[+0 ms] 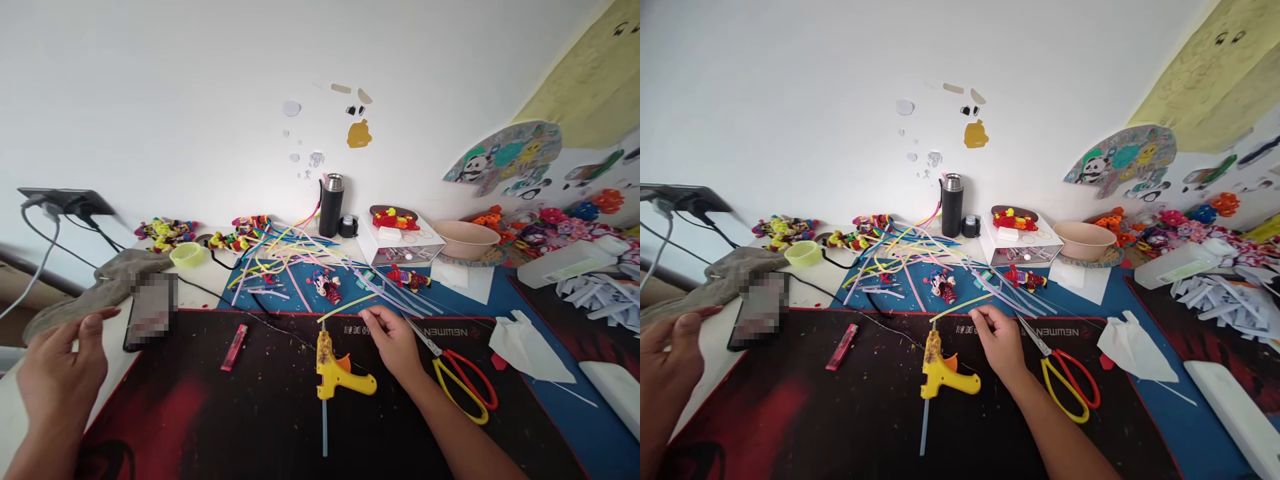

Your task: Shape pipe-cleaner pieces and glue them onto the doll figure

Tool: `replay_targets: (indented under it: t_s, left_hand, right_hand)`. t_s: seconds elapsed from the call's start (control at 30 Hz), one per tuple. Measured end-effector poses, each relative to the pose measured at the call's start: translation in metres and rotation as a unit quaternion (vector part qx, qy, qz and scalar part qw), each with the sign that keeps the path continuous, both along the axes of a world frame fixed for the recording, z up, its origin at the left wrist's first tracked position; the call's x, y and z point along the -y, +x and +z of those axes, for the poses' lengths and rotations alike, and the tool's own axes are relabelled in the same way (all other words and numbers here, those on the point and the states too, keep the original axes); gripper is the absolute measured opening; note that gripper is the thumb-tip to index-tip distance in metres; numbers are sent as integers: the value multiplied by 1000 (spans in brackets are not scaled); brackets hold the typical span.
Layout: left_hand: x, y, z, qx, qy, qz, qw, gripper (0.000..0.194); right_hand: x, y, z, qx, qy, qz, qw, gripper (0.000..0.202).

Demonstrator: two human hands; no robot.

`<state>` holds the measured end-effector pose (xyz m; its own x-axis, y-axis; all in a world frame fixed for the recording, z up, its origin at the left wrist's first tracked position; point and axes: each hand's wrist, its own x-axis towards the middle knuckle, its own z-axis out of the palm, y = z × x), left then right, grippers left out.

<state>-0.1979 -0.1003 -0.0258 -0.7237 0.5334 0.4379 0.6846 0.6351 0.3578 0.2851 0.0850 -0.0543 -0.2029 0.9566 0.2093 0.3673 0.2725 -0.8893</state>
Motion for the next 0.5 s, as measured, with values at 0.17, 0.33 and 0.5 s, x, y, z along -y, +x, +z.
replay_targets:
  t_s: [0.17, 0.33, 0.5]
  left_hand:
    - [-1, 5, 2, 16, -26, 6, 1000, 72]
    - [2, 2, -3, 22, -31, 20, 999, 64]
    - [5, -4, -9, 28, -32, 5, 999, 60]
  right_hand:
    - [3, 2, -2, 6, 7, 7, 1000, 43]
    - [4, 1, 0, 16, 3, 13, 1000, 41]
    - [6, 1, 0, 23, 2, 13, 1000, 40]
